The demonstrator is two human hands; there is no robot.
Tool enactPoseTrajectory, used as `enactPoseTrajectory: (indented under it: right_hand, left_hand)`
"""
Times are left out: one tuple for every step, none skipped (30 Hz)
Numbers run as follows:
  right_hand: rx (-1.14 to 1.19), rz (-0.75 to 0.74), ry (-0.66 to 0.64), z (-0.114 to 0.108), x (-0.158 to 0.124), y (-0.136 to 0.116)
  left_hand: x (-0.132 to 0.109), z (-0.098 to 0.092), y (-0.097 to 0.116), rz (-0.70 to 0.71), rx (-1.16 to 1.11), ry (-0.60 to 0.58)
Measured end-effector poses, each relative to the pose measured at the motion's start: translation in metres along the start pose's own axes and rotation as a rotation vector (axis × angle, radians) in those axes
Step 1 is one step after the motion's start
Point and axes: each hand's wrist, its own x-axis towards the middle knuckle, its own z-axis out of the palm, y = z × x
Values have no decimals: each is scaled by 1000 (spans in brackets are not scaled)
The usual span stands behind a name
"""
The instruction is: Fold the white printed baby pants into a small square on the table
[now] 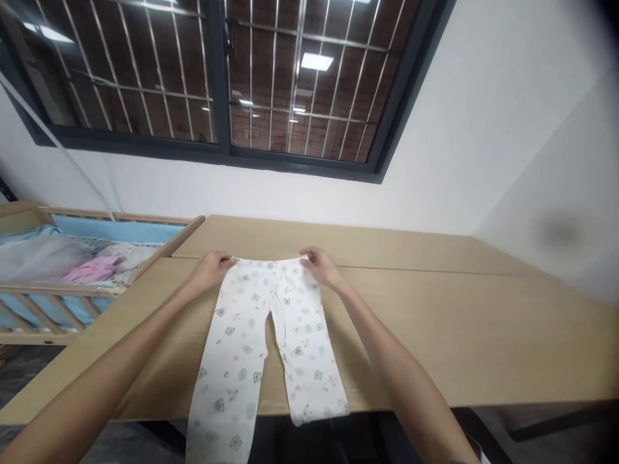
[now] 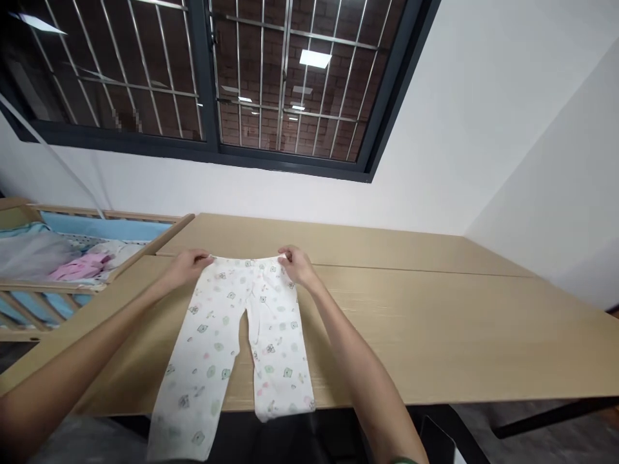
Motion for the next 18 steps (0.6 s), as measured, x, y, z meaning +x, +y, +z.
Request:
enactPoseTrajectory:
  right_hand:
    - [-29,23,-10,6,10,16]
    - [-50,47,-20,12,18,30]
    - [-62,68,-27,17,25,42]
    - [-68,86,-30,22,31,53]
    - [-76,101,-27,26,36,62]
    - [-84,115,-21,30,41,70]
    - [-91,127,-13,33,46,77]
    - [-96,137,-7,35,50,82]
    - [-101,146,-2,37,54,87]
    - [-103,154,-1,38,57,91]
    - [-105,163,-1,40,59,94]
    - [-104,172,-4,41,60,97]
    - [-103,181,-7,42,61,99]
    - [-100,192,-13,43,60,101]
    - [-95,203,-20,43,60,102]
    - [-87,214,-30,43,59,103]
    - [-77,225,-41,43,59,104]
    - [-64,234,-55,42,59,105]
  left_hand:
    - [12,16,-5,-28,7,-10]
    - [23,30,-8,-49,18,-22]
    - [32,43,-10,-71,31,-35]
    - [40,54,-11,-91,48,-49]
    - [47,63,-11,-110,67,-62]
    - [53,70,-10,-125,87,-74]
    - [58,77,-9,-137,107,-82]
    - [62,82,-8,-146,125,-89]
    - [66,86,-7,-154,141,-95]
    - [68,88,-6,-164,156,-102]
    - [70,90,-5,-174,169,-110]
    - [70,91,-3,-184,180,-119]
    - [70,91,-2,-195,190,-129]
    - [69,90,1,-203,199,-137]
    - [68,88,5,-205,209,-141]
    - [65,85,10,-200,221,-136]
    - [62,82,17,-186,234,-123]
    - [57,79,27,-159,246,-106]
